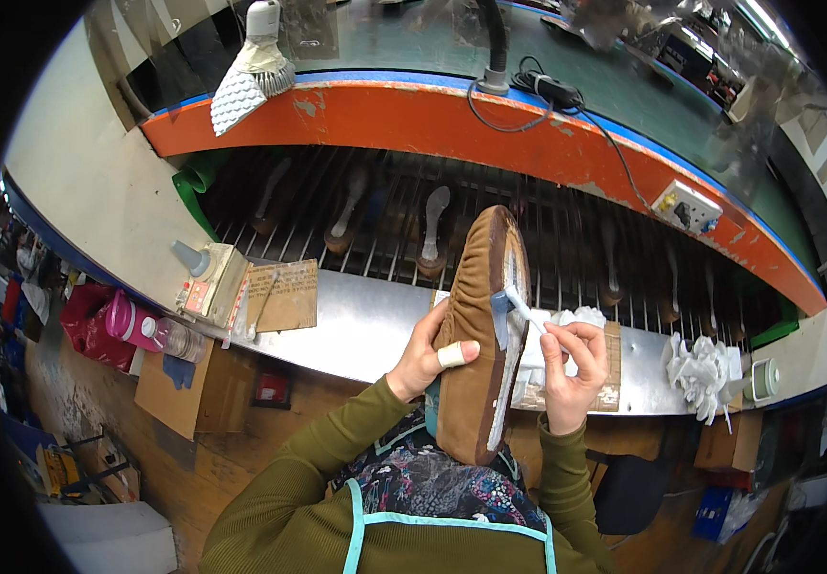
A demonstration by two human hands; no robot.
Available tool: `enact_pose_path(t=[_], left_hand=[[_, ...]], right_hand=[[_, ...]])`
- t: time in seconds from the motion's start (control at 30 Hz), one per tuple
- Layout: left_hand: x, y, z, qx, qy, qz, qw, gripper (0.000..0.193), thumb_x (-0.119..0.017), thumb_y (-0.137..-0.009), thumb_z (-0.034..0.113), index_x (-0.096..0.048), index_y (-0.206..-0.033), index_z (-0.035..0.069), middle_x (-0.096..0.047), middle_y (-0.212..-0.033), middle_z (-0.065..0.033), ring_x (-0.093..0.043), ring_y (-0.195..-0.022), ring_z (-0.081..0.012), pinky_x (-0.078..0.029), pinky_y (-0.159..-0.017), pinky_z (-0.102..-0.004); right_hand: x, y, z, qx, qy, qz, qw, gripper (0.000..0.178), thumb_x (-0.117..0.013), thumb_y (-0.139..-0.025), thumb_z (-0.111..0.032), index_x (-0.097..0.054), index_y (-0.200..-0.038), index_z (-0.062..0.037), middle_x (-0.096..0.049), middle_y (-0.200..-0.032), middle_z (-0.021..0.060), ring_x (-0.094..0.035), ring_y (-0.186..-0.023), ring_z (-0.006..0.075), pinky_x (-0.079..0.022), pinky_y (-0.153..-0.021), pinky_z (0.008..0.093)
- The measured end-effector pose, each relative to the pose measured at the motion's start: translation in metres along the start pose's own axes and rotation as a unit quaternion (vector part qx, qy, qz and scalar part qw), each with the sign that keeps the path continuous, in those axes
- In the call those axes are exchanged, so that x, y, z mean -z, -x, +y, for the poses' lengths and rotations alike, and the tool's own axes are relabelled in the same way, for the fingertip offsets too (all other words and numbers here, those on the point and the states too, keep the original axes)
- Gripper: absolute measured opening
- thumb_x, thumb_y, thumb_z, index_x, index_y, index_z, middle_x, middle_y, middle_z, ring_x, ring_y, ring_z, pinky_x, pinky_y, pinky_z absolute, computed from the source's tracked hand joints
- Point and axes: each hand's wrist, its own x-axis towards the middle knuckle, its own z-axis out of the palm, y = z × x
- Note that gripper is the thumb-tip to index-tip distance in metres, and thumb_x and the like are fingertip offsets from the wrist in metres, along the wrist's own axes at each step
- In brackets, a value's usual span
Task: The person holds a brown shoe and uses a brush to apply white glue to the sole. They repeatedly dip the brush into a white container and spread the glue across the sole surface, then wipe the sole with a cloth.
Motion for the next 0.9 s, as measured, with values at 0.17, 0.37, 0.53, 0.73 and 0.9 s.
enact_pose_path(t=[0.17,0.37,0.53,0.73,0.9], left_hand=[[0.0,0.003,0.009,-0.027,-0.054,0.013,0.998,0.077,-0.078,-0.076,0.023,-0.038,-0.136,-0.005,-0.051,-0.129,-0.0121,-0.049,-0.12,-0.0194,-0.038,-0.103,-0.0325],[0.002,0.001,0.019,-0.031,-0.088,0.013,0.996,0.079,-0.08,-0.074,0.022,-0.039,-0.135,-0.006,-0.052,-0.127,-0.0134,-0.051,-0.118,-0.0195,-0.039,-0.103,-0.0327],[0.006,-0.001,0.02,-0.036,-0.096,0.01,0.995,0.077,-0.081,-0.074,0.02,-0.04,-0.135,-0.004,-0.054,-0.126,-0.0117,-0.051,-0.117,-0.0186,-0.04,-0.102,-0.0322],[0.007,-0.004,0.028,-0.012,-0.053,0.001,0.999,0.071,-0.078,-0.076,0.02,-0.042,-0.134,-0.003,-0.054,-0.125,-0.0095,-0.051,-0.116,-0.0166,-0.039,-0.102,-0.0311],[0.01,-0.012,0.032,0.001,-0.05,-0.016,0.999,0.065,-0.075,-0.079,0.023,-0.044,-0.13,-0.002,-0.055,-0.123,-0.0087,-0.052,-0.114,-0.0158,-0.041,-0.1,-0.0305]], right_hand=[[-0.009,-0.024,-0.003,0.023,0.011,0.001,1.0,0.015,-0.076,-0.078,-0.01,-0.074,-0.093,-0.0065,-0.058,-0.086,0.0015,-0.043,-0.062,0.0093,-0.035,-0.068,0.0252],[-0.018,-0.052,0.0,0.077,0.014,0.012,0.997,0.013,-0.076,-0.079,-0.011,-0.075,-0.091,-0.007,-0.058,-0.085,0.001,-0.045,-0.063,0.0108,-0.037,-0.055,0.0245],[-0.021,-0.073,0.001,0.088,0.018,0.005,0.996,0.014,-0.076,-0.078,-0.009,-0.075,-0.091,-0.0076,-0.058,-0.086,0.0017,-0.049,-0.069,0.01,-0.04,-0.057,0.0235],[-0.021,-0.082,0.018,0.117,-0.062,-0.058,0.989,0.015,-0.077,-0.077,-0.008,-0.074,-0.091,-0.0063,-0.057,-0.088,0.0016,-0.052,-0.071,0.0094,-0.042,-0.057,0.0215],[-0.014,-0.083,0.028,0.14,-0.051,-0.098,0.984,0.015,-0.077,-0.076,-0.007,-0.074,-0.091,-0.0048,-0.057,-0.089,0.0022,-0.054,-0.07,0.0089,-0.041,-0.057,0.0206]])
